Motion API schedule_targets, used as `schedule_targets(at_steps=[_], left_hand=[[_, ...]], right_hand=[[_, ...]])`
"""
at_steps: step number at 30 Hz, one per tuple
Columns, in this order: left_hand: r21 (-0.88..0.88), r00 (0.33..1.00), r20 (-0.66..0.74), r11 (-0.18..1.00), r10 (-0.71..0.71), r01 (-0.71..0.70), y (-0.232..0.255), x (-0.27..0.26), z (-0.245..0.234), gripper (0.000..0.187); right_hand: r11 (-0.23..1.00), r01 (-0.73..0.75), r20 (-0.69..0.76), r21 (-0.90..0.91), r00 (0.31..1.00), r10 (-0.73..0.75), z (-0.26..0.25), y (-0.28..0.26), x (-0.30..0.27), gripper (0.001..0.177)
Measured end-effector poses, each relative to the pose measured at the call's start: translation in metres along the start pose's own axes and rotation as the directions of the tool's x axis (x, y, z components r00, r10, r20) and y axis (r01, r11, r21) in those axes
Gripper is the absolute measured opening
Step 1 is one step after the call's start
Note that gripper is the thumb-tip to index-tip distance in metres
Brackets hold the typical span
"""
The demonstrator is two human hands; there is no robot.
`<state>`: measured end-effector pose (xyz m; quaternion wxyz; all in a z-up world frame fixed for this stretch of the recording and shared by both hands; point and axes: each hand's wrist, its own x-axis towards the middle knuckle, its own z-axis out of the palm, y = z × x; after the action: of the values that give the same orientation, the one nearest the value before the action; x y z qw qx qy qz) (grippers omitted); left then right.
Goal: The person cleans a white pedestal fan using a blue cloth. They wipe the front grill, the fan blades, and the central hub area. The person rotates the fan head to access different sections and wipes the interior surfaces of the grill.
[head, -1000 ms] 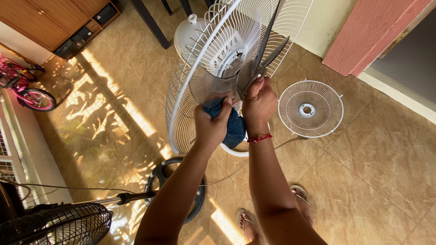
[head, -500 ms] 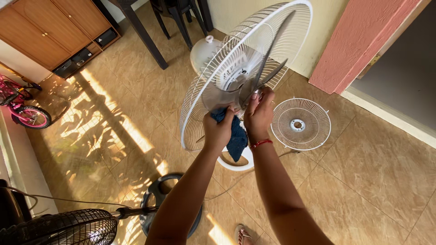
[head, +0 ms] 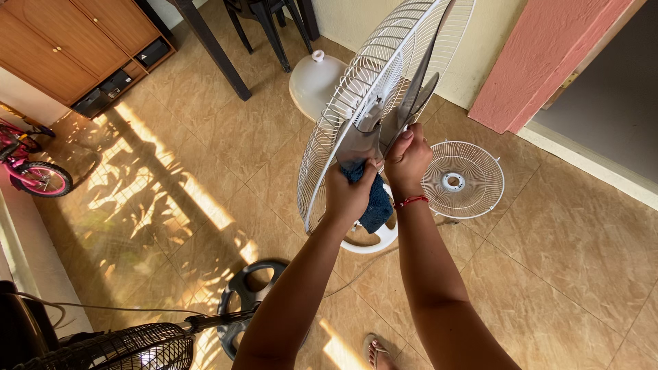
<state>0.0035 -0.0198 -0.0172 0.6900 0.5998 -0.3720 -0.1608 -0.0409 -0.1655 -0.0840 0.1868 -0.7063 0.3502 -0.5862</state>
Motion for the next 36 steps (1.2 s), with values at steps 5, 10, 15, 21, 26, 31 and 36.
schedule_targets(at_steps=[5, 10, 15, 21, 26, 31, 36], left_hand=[[0.030, 1.000, -0.025, 0.999, 0.013, -0.012, -0.001, -0.008, 0.000, 0.019], [0.168, 0.994, -0.019, 0.981, 0.107, -0.102, 0.003, -0.011, 0.002, 0.021], [0.131, 0.999, 0.014, 0.991, -0.041, 0.039, 0.008, -0.012, 0.009, 0.021], [0.087, 0.998, -0.050, 0.995, 0.043, -0.039, 0.019, -0.009, 0.010, 0.018], [0.073, 0.990, -0.124, 0.995, -0.062, 0.072, 0.019, -0.001, 0.011, 0.015], [-0.063, 0.981, -0.172, 0.994, -0.094, 0.084, 0.016, 0.011, 0.006, 0.012], [-0.188, 0.985, -0.159, 0.981, -0.068, 0.037, 0.018, 0.017, 0.007, 0.013]], right_hand=[[0.998, -0.054, 0.037, 0.024, 0.998, 0.053, 0.001, 0.000, -0.001, 0.052], [0.987, -0.159, 0.067, 0.013, 0.985, 0.157, 0.004, 0.009, -0.005, 0.048], [0.982, -0.189, 0.068, 0.005, 0.980, 0.188, -0.004, 0.011, -0.006, 0.047], [0.977, -0.212, 0.139, -0.020, 0.967, 0.212, -0.020, -0.009, 0.010, 0.047], [0.980, -0.197, 0.204, 0.009, 0.960, 0.191, -0.026, -0.030, 0.023, 0.047], [0.974, -0.227, 0.251, -0.004, 0.942, 0.220, -0.025, -0.045, 0.045, 0.044], [0.981, -0.195, 0.314, 0.010, 0.932, 0.182, -0.032, -0.053, 0.056, 0.039]])
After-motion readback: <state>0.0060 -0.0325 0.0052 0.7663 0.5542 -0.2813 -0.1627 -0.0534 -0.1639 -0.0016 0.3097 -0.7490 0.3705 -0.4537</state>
